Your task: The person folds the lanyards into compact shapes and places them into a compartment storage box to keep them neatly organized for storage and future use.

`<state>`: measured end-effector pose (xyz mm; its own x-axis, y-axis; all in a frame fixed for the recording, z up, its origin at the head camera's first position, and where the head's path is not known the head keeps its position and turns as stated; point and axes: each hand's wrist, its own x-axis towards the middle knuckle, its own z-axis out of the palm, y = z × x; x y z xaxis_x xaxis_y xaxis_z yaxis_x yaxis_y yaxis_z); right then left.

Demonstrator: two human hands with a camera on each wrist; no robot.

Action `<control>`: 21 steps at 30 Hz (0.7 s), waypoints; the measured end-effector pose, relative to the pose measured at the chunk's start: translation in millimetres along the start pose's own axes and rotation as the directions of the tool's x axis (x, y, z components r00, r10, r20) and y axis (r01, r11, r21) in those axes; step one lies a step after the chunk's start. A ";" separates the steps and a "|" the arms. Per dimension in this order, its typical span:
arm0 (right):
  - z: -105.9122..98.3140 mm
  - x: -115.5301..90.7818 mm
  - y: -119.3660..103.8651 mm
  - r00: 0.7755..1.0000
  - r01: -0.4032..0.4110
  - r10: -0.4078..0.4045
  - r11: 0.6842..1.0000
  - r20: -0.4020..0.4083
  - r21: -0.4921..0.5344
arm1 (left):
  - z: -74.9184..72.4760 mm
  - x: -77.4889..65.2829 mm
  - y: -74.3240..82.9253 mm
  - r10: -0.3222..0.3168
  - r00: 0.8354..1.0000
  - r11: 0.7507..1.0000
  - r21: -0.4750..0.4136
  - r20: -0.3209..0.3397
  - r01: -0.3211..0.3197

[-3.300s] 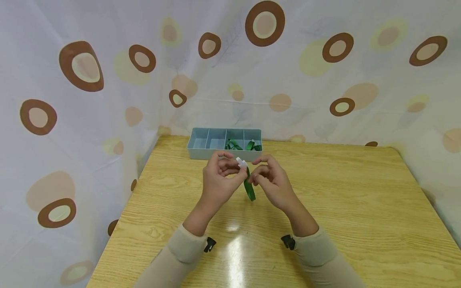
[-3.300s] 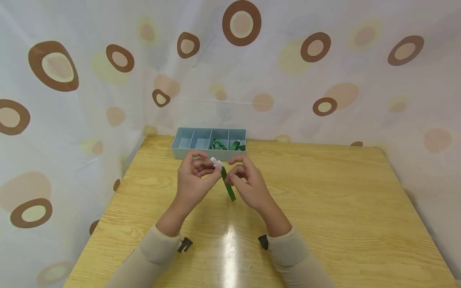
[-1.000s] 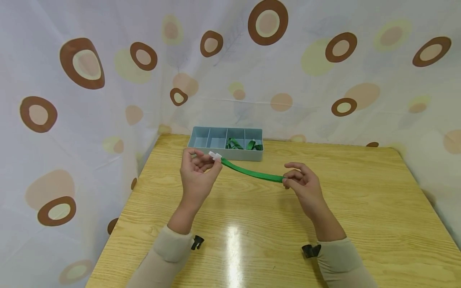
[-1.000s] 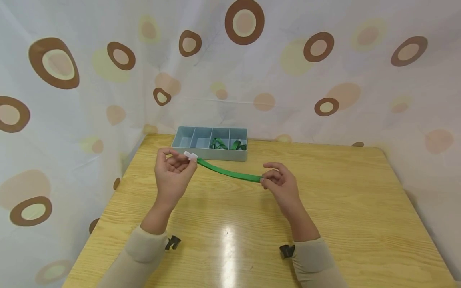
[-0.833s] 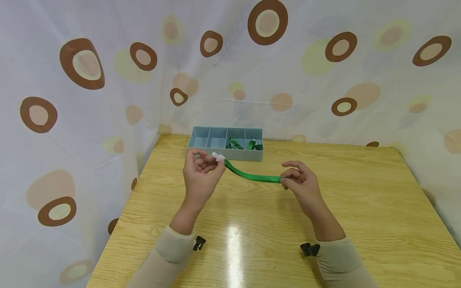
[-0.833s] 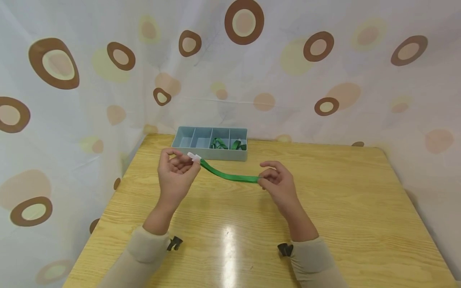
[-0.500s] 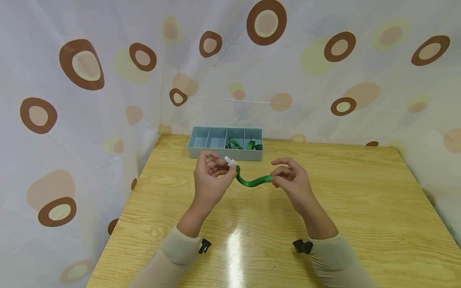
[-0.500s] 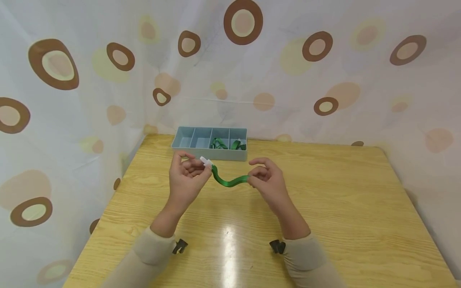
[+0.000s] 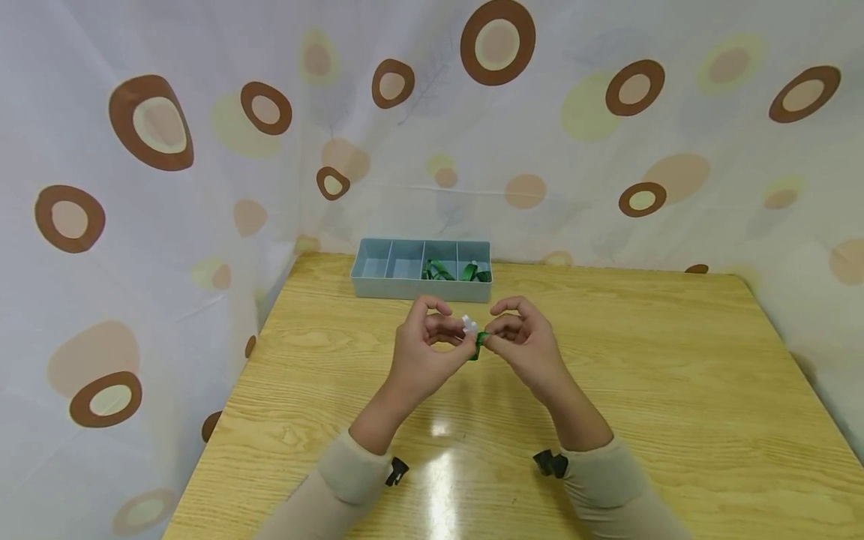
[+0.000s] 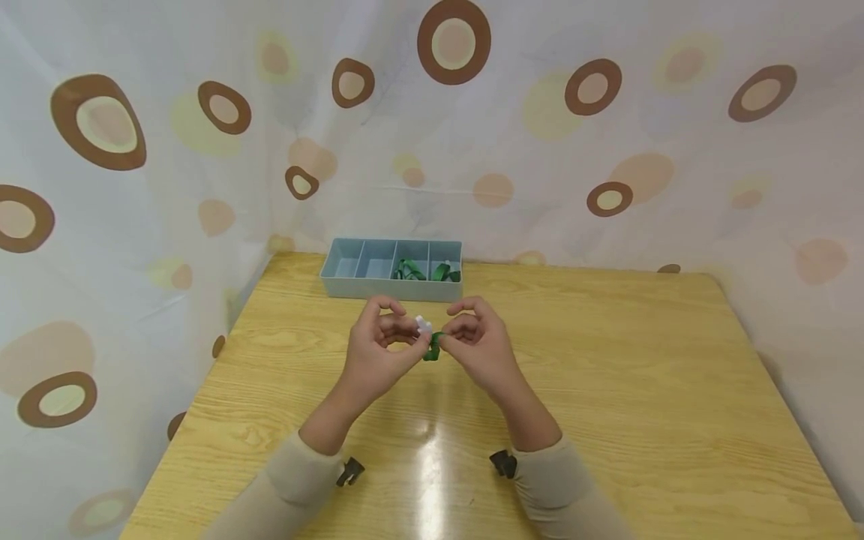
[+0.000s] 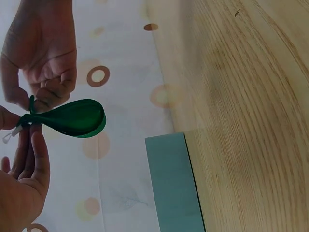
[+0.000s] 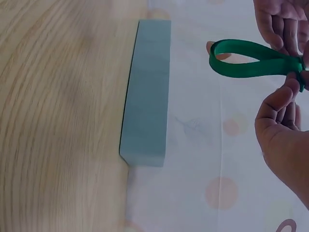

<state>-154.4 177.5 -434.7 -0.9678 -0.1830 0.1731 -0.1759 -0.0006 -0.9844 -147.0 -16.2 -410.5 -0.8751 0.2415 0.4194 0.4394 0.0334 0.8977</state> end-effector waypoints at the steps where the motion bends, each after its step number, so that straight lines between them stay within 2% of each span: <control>1: 1.1 -0.1 0.0 1.000 0.000 0.000 1.000 -0.002 0.003 | 1.2 -0.2 -3.4 0.009 1.000 1.000 0.008 0.000 -0.009; 6: 4.3 -0.4 -0.7 1.000 -0.005 0.005 1.000 -0.016 0.011 | 3.7 0.8 -22.1 0.065 0.998 0.996 0.068 0.008 -0.066; 9: 4.6 -0.6 -1.3 1.000 -0.005 0.005 1.000 -0.017 0.015 | 3.4 1.1 -27.8 0.091 0.996 0.990 0.102 0.017 -0.093; 15: 2.2 -1.3 1.4 1.000 0.015 -0.017 0.998 0.024 0.062 | 2.2 -0.5 -27.7 0.077 0.997 0.990 0.116 0.023 -0.079; 19: -0.3 -2.4 4.9 0.997 0.053 -0.059 0.993 0.055 0.106 | 1.8 -0.7 -20.4 0.058 0.998 0.991 0.122 0.022 -0.061; 21: -1.0 -2.8 7.4 0.995 0.077 -0.083 0.992 0.057 0.099 | 0.9 -0.3 -20.2 0.070 0.997 0.989 0.126 0.025 -0.073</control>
<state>-153.1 179.0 -442.4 -0.9381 -0.2377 0.2519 -0.2312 -0.1119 -0.9665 -155.4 -16.0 -428.9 -0.8367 0.2677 0.4778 0.5240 0.1375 0.8405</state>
